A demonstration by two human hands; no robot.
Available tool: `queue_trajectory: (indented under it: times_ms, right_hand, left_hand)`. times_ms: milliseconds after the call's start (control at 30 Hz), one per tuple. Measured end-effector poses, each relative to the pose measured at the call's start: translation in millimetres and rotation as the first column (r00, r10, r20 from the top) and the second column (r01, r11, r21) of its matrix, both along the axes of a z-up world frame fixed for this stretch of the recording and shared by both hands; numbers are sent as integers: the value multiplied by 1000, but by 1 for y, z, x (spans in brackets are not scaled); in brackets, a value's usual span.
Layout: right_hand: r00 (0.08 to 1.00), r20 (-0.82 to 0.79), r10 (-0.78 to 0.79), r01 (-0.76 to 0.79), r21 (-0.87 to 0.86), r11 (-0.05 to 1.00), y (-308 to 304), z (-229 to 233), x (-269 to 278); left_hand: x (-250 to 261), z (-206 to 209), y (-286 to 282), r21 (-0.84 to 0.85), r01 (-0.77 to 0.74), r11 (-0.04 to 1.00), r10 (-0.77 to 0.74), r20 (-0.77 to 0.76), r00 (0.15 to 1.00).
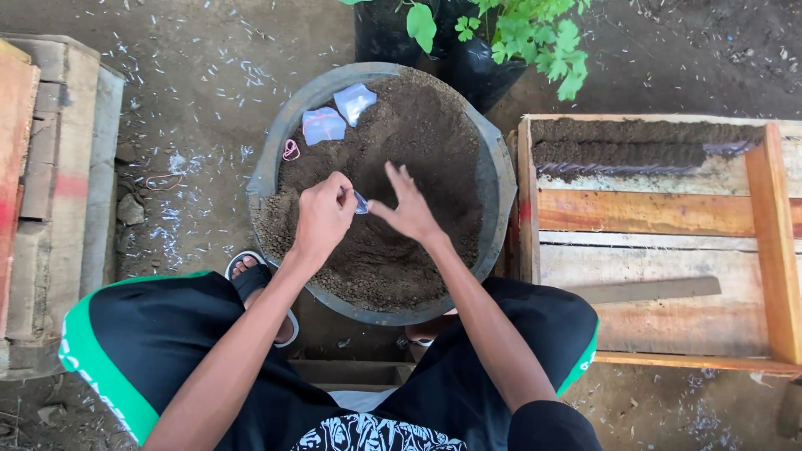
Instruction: Opening small plastic packets and planting seeds into a basin of soil and a wooden planting tray.
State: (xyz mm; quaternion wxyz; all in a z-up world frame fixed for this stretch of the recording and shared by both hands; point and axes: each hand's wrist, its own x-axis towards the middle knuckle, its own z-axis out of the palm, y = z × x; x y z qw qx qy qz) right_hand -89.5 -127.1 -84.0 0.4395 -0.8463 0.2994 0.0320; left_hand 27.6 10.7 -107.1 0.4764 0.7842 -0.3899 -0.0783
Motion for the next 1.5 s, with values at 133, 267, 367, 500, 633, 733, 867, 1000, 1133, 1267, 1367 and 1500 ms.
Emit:
queue_trajectory:
  times_ms: [133,267,367,500,633,733,867,1000,1133,1267,1367,1500]
  right_hand:
    - [996,-59,65,-61,78,995,30,-38,1]
    - [978,-171,121,-143,-120,982,31,-50,2]
    - [970,-211,121,-162,-193,968,27,-79,1]
    - [974,-223,29,-57,-118,991,16,-98,2]
    - [989,-142,-48,40,-60,997,-7,-21,-5]
    - [992,-50,-114,115,20,993,-12,20,1]
    - [993,48,-109,107,42,993,-8,48,4]
    - [992,114,-52,55,-21,998,2,59,-1]
    - [986,166,-27,29,-8,1000,4,55,-2]
    - [977,194,85,-59,-139,989,5,53,-4]
    - [972,133,195,-154,-270,951,7,44,-4]
    - [960,130,247,-171,-426,889,8,6,2]
  left_hand:
    - [2,-15,-2,-4,-19,1000,19,-17,1000]
    - [-2,-6,-7,-13,-9,1000,7,-135,991]
    - [-3,4,-10,-19,34,999,-38,-258,965]
    - [-1,3,-14,2,70,998,-66,-312,948]
    - [-5,-11,-16,70,99,993,-85,-182,980]
    - [-6,-47,-22,151,110,982,-105,-42,994]
    - [-10,-49,-30,184,137,973,-105,-172,979]
    - [-17,-15,-29,136,147,980,-92,-345,934]
    - [-12,-2,-26,92,130,987,-80,-417,906]
    - [-11,33,-16,90,91,992,-37,-481,876]
    - [-9,36,-13,50,51,997,-18,-524,852]
    - [-7,32,-10,16,15,1000,-3,-557,830]
